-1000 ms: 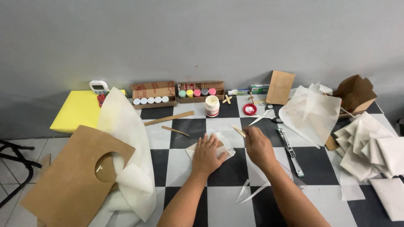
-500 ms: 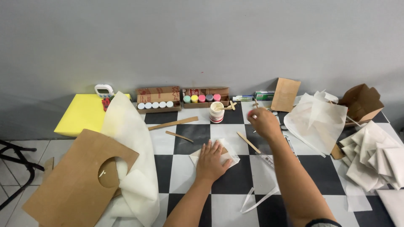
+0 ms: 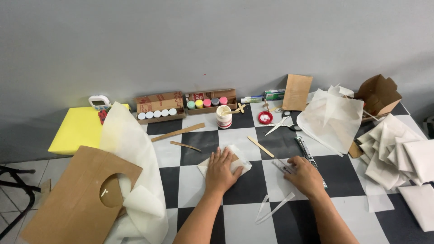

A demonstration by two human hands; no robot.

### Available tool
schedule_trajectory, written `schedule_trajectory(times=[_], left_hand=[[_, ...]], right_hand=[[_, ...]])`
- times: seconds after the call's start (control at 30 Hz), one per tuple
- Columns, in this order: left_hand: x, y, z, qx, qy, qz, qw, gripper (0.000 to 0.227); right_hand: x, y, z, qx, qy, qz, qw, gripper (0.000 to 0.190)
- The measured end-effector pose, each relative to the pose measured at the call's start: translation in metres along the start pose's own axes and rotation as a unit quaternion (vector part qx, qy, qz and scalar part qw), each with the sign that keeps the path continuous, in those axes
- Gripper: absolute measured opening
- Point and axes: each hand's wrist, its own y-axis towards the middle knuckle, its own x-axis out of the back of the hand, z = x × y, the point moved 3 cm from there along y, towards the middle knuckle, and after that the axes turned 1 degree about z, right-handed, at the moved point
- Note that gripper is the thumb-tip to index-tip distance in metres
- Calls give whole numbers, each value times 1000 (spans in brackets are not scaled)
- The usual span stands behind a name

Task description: Assembling small components of an art frame by folding material and applying adhesive with a wooden stick.

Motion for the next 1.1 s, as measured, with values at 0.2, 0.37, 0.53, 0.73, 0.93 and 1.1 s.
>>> schedule_trajectory(times=[0.2, 0.37, 0.53, 0.73, 0.93, 1.1], left_hand=[[-9, 0, 5, -3, 4, -26, 1000, 69], [-14, 3, 10, -14, 2, 51, 999, 77], [-17, 2, 10, -18, 5, 55, 998, 78], [-5, 1, 3, -2, -1, -16, 1000, 69], [4, 2, -1, 28, -13, 38, 999, 69], [5, 2, -1, 35, -16, 51, 998, 69]], right_hand=[[-43, 4, -44, 58, -224, -67, 970, 26], [-31, -13, -10, -17, 6, -24, 1000, 37], [-58, -18, 12, 8, 126, 56, 990, 40], [-77, 12, 48, 152, 63, -86, 983, 22], [-74, 33, 77, 137, 101, -5, 985, 32], [-73, 47, 94, 141, 120, 44, 982, 41]])
